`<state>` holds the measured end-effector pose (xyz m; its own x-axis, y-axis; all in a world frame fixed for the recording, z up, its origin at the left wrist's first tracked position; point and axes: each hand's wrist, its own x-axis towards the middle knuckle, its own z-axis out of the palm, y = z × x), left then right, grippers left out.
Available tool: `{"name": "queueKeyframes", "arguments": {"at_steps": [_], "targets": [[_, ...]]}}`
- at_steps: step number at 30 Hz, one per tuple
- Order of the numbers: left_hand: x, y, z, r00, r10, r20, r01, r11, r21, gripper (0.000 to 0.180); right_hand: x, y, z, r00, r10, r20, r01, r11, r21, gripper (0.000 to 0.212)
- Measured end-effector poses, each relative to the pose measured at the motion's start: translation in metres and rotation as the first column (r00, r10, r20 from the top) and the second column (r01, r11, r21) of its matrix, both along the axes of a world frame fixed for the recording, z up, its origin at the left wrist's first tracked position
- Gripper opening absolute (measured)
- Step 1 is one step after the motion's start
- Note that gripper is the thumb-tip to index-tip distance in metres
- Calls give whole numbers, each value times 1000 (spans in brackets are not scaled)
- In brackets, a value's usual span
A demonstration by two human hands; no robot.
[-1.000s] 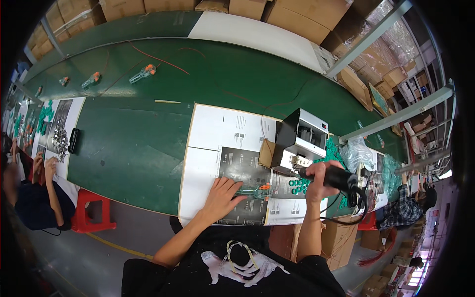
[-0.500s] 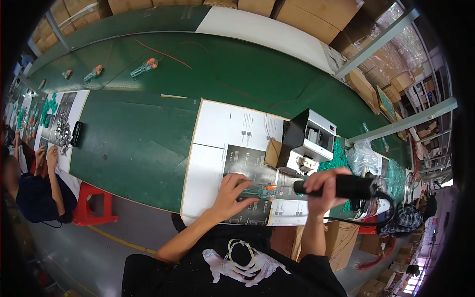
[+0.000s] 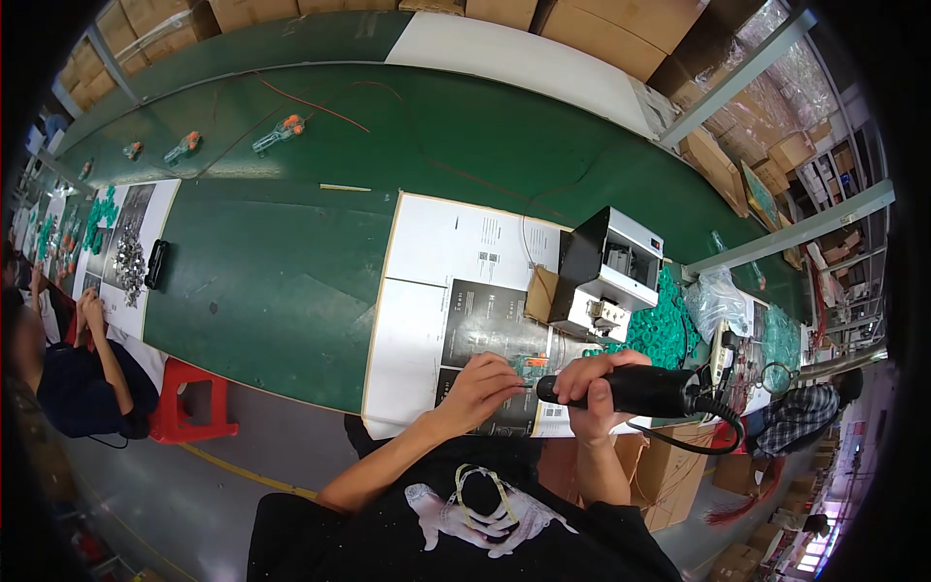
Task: Assembling small electronic components using an electric screwdriver on a production line.
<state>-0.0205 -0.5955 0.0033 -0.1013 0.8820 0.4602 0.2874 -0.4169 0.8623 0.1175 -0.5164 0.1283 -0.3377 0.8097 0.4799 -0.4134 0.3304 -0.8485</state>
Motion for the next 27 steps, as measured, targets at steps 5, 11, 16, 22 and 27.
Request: {"name": "queueKeyframes", "arguments": {"at_steps": [5,11,16,22,27], "targets": [[-1,-2,0,996,-42,84,46,998,-52,17,1,-2,2,999,-17,-28,17,1000,7,42],[0,-4,0,987,-44,152,58,994,-89,16,1,-3,3,999,-23,-43,24,999,21,43],[1,-4,3,977,-60,206,85,990,-113,16,3,-5,4,997,-20,-80,22,1000,22,43],[-6,-5,2,967,-154,203,177,979,-99,26,0,-6,4,996,-3,-89,2,1000,-7,43],[-15,-8,2,989,101,-112,-113,988,-103,45,5,5,-5,992,-118,-44,123,984,128,44]]}}
